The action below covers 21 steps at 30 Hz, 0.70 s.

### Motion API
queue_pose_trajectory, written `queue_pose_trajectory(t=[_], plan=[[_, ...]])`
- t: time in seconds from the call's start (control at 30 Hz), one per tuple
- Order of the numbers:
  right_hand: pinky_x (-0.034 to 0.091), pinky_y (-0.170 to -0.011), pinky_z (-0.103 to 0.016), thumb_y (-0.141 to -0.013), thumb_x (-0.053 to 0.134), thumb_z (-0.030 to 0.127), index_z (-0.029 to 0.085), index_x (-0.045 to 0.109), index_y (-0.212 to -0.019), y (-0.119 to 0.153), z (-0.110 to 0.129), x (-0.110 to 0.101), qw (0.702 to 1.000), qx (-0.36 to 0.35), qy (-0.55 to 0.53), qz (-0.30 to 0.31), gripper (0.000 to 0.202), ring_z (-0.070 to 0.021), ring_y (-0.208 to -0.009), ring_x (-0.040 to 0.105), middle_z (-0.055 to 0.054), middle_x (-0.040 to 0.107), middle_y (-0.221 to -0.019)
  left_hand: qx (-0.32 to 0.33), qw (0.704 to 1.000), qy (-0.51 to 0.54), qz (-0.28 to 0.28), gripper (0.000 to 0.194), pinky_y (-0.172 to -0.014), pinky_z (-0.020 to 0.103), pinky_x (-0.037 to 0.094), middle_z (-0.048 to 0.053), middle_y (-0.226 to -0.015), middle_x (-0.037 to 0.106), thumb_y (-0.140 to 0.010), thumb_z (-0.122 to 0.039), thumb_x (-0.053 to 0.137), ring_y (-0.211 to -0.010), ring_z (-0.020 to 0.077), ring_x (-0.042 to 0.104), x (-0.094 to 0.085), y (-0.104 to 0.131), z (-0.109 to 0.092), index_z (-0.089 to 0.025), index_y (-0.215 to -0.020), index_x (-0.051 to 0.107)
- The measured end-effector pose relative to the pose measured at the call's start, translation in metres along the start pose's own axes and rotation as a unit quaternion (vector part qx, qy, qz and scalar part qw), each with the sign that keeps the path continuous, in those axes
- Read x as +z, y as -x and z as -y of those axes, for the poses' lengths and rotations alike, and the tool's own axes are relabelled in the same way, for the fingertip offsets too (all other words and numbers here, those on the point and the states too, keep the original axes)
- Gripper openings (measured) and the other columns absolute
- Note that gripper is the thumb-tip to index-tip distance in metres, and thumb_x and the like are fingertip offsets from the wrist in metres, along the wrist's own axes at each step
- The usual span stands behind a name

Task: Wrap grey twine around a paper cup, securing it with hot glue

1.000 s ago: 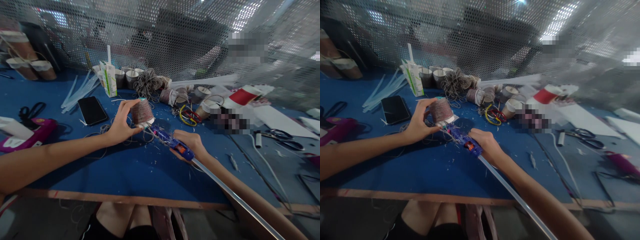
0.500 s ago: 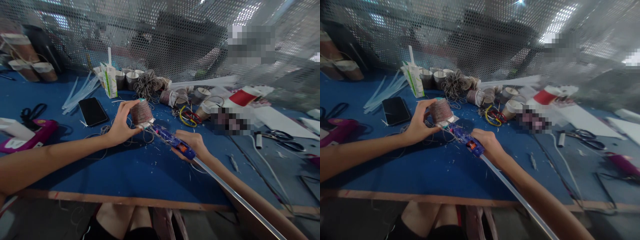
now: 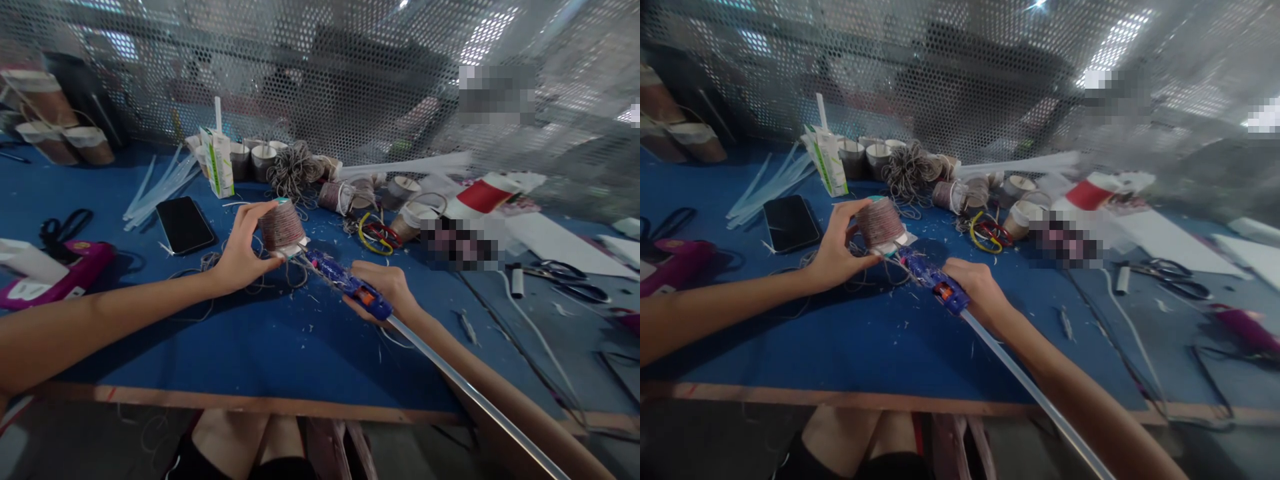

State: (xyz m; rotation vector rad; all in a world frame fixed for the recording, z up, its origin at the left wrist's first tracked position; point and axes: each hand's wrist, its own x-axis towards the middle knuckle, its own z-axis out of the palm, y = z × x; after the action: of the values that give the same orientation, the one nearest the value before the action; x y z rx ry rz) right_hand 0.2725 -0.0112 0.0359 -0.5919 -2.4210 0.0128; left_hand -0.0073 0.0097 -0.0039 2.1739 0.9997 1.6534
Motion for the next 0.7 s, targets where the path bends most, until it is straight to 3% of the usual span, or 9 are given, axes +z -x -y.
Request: queue_pose_trajectory(t=[0.33, 0.7], plan=[[0.033, -0.045, -0.019, -0.084, 0.056, 0.022, 0.02, 0.051, -0.065, -0.0017, -0.0007, -0.0031, 1.0, -0.012, 0.007, -0.005, 0.02, -0.0083, -0.048, 0.041, 0.003, 0.047, -0.058, -0.011, 1.0, -0.004, -0.008, 0.075, -0.096, 0.041, 0.056, 0.01, -0.131, 0.05, -0.072, -0.04, 0.081, -0.123, 0.0278, 0.053, 0.0009, -0.0001, -0.0021, -0.028, -0.137, 0.046], [0.032, -0.044, -0.021, -0.081, 0.056, 0.023, 0.022, 0.047, -0.063, -0.0063, 0.0014, -0.0082, 1.0, 0.005, 0.02, -0.003, 0.02, -0.0081, -0.045, 0.038, 0.004, 0.043, -0.055, -0.004, 1.0, 0.03, -0.008, 0.073, -0.1, 0.039, 0.055, 0.01, -0.135, 0.047, -0.076, -0.039, 0.078, -0.128, 0.0274, 0.05, 0.003, 0.0003, -0.0004, -0.028, -0.139, 0.043]])
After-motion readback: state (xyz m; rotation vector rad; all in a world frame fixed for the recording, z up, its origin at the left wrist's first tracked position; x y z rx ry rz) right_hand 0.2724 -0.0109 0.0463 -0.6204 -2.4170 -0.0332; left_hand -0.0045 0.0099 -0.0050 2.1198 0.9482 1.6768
